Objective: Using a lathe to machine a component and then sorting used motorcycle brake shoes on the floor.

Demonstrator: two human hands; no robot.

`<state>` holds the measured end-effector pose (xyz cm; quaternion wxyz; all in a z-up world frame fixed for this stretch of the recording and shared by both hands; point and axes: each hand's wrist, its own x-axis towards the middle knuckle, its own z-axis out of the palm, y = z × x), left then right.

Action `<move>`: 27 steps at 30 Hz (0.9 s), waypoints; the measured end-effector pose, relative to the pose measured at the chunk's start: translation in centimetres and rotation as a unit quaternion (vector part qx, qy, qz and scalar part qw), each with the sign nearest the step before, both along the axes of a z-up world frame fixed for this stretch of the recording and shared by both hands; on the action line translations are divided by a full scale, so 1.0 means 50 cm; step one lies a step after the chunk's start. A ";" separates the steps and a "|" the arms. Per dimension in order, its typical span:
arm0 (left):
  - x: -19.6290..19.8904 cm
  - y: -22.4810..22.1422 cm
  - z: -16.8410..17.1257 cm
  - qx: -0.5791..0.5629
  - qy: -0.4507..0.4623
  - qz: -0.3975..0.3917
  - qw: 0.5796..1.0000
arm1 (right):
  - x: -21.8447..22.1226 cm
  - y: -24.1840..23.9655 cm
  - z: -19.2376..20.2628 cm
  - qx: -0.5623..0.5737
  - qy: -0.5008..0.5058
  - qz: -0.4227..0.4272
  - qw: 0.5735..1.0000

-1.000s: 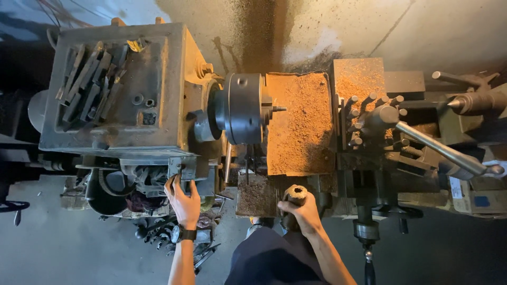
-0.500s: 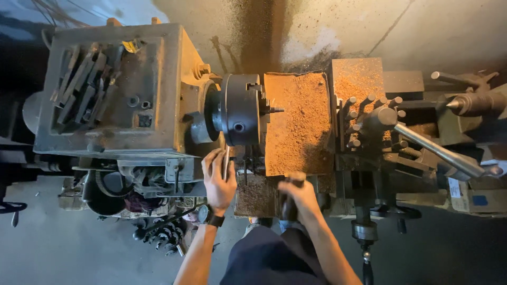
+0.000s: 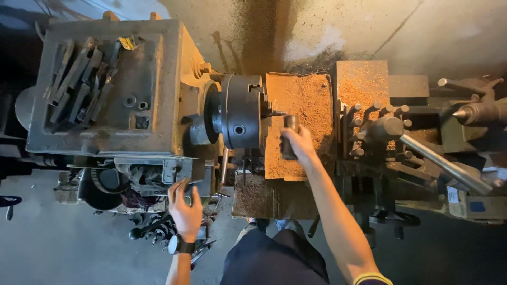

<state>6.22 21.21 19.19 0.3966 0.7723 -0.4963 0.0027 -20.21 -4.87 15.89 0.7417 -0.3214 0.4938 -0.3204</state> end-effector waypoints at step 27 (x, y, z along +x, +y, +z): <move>0.127 -0.001 -0.127 0.196 -0.009 0.184 0.963 | -0.076 0.405 0.018 0.027 0.047 0.032 0.998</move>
